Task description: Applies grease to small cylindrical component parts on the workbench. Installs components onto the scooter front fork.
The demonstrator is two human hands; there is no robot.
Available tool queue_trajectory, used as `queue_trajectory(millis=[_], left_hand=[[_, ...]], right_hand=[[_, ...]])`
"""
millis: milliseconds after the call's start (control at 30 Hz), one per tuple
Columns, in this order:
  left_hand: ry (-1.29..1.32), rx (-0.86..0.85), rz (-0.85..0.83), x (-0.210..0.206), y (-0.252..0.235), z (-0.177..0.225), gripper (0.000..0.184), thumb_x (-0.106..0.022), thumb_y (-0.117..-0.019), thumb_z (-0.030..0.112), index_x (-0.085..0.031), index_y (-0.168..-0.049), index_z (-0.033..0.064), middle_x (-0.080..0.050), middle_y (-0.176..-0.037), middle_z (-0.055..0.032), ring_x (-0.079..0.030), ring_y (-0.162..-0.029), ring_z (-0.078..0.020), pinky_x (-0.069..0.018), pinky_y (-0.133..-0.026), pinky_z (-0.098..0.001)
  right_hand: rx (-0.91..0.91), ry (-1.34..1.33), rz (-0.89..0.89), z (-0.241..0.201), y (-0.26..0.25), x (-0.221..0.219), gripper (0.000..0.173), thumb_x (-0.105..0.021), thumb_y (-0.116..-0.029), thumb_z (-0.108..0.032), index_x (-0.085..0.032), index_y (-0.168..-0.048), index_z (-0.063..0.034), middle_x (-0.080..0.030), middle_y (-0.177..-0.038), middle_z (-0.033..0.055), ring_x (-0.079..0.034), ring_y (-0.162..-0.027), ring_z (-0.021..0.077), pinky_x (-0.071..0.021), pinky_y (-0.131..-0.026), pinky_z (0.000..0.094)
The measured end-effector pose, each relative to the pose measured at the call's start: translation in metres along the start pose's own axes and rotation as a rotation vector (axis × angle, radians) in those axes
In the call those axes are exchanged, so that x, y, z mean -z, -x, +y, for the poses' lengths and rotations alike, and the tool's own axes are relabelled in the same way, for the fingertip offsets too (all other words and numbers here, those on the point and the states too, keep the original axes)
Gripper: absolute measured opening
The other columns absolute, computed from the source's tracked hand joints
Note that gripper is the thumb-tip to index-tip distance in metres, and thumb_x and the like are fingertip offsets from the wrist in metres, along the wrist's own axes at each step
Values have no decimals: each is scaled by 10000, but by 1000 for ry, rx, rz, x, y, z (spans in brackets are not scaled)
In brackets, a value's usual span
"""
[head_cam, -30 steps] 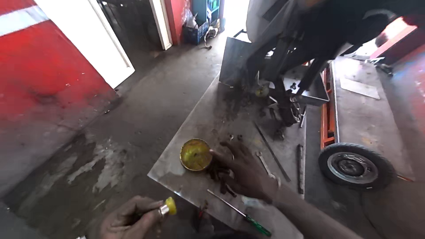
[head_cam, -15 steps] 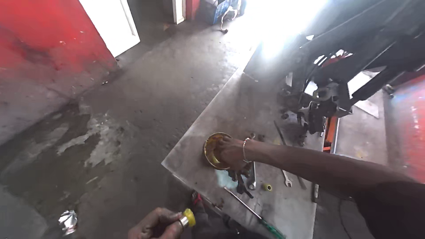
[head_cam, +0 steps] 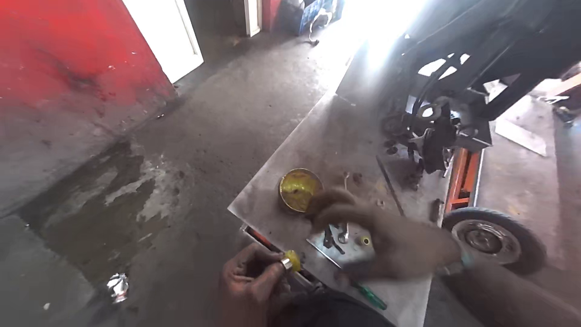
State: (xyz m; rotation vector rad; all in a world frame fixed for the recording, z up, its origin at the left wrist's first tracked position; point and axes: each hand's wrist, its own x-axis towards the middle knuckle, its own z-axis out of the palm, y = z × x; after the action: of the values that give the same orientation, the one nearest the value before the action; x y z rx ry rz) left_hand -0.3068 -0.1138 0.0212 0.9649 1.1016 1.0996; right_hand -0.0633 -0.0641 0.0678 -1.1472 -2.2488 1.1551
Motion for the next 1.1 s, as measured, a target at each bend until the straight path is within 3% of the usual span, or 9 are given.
queue_trajectory(millis=[100,200,267,367,500,600,733,900,1100], left_hand=[[35,-44,-45,-18,3,5,206,-650,-806,-91,-714,-821,104,-720,-713,65,-645,-544,-8,-552,-480,-181],[66,-43,-80,-32,9,10,217,-616,-800,-92,-714,-787,101,-710,-675,42,-628,-507,-14,-534,-449,-177],[54,0,-65,-42,14,16,239,-572,-791,-99,-693,-753,104,-701,-645,30,-616,-475,-20,-517,-420,-177],[30,79,-38,-56,20,22,256,-521,-796,-99,-647,-715,108,-675,-596,19,-593,-437,-24,-495,-392,-176],[7,144,-58,-73,24,28,248,-472,-794,-78,-636,-741,100,-648,-581,22,-560,-412,-17,-467,-372,-170],[-1,167,-83,-84,24,29,245,-464,-799,-72,-629,-721,90,-639,-570,9,-540,-398,-15,-435,-357,-162],[-3,253,-108,-95,21,25,275,-410,-830,-76,-592,-698,83,-603,-529,3,-505,-374,-13,-397,-347,-151],[25,304,-82,-114,16,26,296,-385,-856,-84,-551,-676,83,-570,-486,-7,-462,-338,-13,-360,-322,-151],[41,459,-11,-128,2,24,275,-394,-889,-95,-495,-699,77,-499,-449,-12,-415,-313,-28,-319,-304,-156]], right_hand=[[173,-217,128,-15,44,-37,487,-754,-883,-375,-662,-1320,-180,-524,-1438,91,-462,-1342,192,-418,-1111,374],[197,-211,236,-6,63,-59,492,-741,-909,-384,-643,-1355,-200,-504,-1450,130,-437,-1366,227,-383,-1145,413],[189,-116,293,-3,77,-65,470,-725,-920,-404,-642,-1352,-239,-519,-1446,132,-438,-1383,263,-384,-1136,471],[200,-47,388,-1,99,-63,388,-705,-939,-426,-662,-1280,-246,-533,-1429,93,-423,-1402,228,-377,-1158,421],[222,100,438,-3,111,-59,511,-656,-947,-516,-587,-1409,-309,-523,-1451,101,-416,-1412,271,-379,-1144,465],[227,313,468,2,117,-64,551,-621,-942,-584,-543,-1439,-359,-540,-1437,101,-444,-1389,290,-399,-1112,466],[245,386,543,6,133,-63,497,-569,-971,-605,-582,-1384,-328,-539,-1437,71,-431,-1394,251,-345,-1148,422],[204,533,599,12,130,-65,608,-467,-977,-678,-511,-1466,-320,-517,-1483,90,-434,-1414,260,-334,-1155,448],[202,681,644,27,149,-66,555,-425,-1012,-642,-530,-1425,-286,-523,-1464,65,-432,-1391,232,-284,-1158,396]])
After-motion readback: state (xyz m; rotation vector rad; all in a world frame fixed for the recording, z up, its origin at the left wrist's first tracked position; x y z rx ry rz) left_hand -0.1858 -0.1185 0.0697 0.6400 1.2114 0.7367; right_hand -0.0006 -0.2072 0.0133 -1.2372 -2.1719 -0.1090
